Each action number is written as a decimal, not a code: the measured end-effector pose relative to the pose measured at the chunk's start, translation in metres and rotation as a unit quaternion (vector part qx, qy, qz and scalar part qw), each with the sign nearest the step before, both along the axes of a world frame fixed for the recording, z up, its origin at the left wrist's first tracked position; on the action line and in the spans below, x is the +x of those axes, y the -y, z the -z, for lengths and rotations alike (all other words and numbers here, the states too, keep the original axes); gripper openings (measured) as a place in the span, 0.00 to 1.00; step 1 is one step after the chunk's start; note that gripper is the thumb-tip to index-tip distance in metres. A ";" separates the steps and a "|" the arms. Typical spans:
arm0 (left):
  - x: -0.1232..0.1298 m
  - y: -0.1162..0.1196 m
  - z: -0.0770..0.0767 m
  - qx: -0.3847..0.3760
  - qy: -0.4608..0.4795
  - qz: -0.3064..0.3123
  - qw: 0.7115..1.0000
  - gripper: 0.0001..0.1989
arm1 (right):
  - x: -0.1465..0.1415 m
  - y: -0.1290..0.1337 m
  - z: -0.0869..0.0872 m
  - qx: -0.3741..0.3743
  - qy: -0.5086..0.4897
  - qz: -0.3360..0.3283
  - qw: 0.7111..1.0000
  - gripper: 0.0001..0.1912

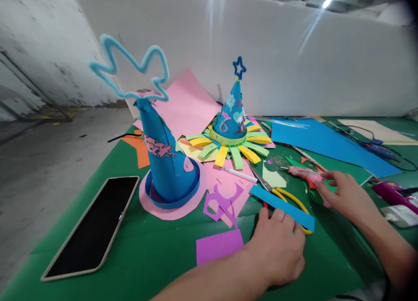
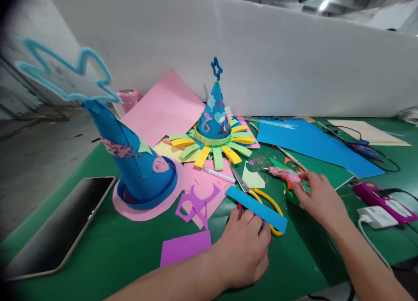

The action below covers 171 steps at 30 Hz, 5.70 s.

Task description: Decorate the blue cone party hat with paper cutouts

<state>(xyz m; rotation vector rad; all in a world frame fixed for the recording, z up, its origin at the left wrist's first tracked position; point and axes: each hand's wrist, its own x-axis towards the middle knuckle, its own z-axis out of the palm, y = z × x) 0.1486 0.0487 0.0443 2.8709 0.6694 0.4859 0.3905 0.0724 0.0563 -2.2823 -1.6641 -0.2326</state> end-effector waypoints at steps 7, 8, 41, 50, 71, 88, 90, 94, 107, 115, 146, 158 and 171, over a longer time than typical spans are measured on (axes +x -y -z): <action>0.002 0.004 0.001 0.044 0.009 0.040 0.998 0.14 | -0.038 -0.025 0.002 -0.038 -0.005 -0.183 0.982 0.17; 0.002 0.005 0.003 0.050 0.013 0.042 0.998 0.13 | -0.045 -0.035 0.000 -0.060 -0.004 -0.210 0.976 0.18; 0.013 -0.075 -0.021 -0.434 0.339 -0.250 0.797 0.11 | -0.042 -0.043 -0.059 0.114 -0.265 -0.145 0.946 0.21; 0.008 -0.112 0.003 -0.427 0.278 -0.266 0.819 0.16 | 0.014 0.012 -0.001 -0.062 -0.189 0.032 0.980 0.19; 0.068 -0.101 -0.023 -0.117 0.014 -0.235 0.965 0.14 | 0.018 0.027 -0.006 0.057 -0.377 0.109 0.918 0.20; 0.068 -0.085 0.004 -0.072 -0.082 -0.058 0.992 0.33 | 0.018 0.014 0.009 -0.043 -0.127 0.067 0.989 0.21; 0.065 -0.078 0.003 -0.062 -0.076 -0.047 0.994 0.32 | 0.017 0.015 0.008 -0.042 -0.137 0.074 0.987 0.21; 0.065 -0.064 0.002 -0.051 -0.071 -0.032 0.996 0.34 | 0.015 0.019 0.006 -0.039 -0.174 0.092 0.980 0.21; 0.077 -0.082 0.004 -0.059 -0.074 -0.056 0.994 0.34 | 0.022 0.014 0.010 -0.022 -0.169 0.082 0.982 0.18; 0.071 -0.062 0.001 -0.069 -0.072 -0.042 0.994 0.38 | 0.019 0.010 0.015 0.012 -0.101 0.058 0.993 0.22; -0.143 -0.002 -0.011 0.016 0.135 -0.165 0.977 0.11 | 0.003 0.016 0.001 0.064 0.001 -0.006 0.998 0.21; -0.158 0.014 -0.010 -0.005 0.159 -0.086 0.984 0.09 | -0.152 0.053 -0.012 -0.002 -0.213 -0.383 0.899 0.08; -0.154 0.023 0.000 0.000 0.046 -0.046 0.998 0.08 | -0.109 0.064 0.011 -0.034 -0.132 -0.164 0.977 0.10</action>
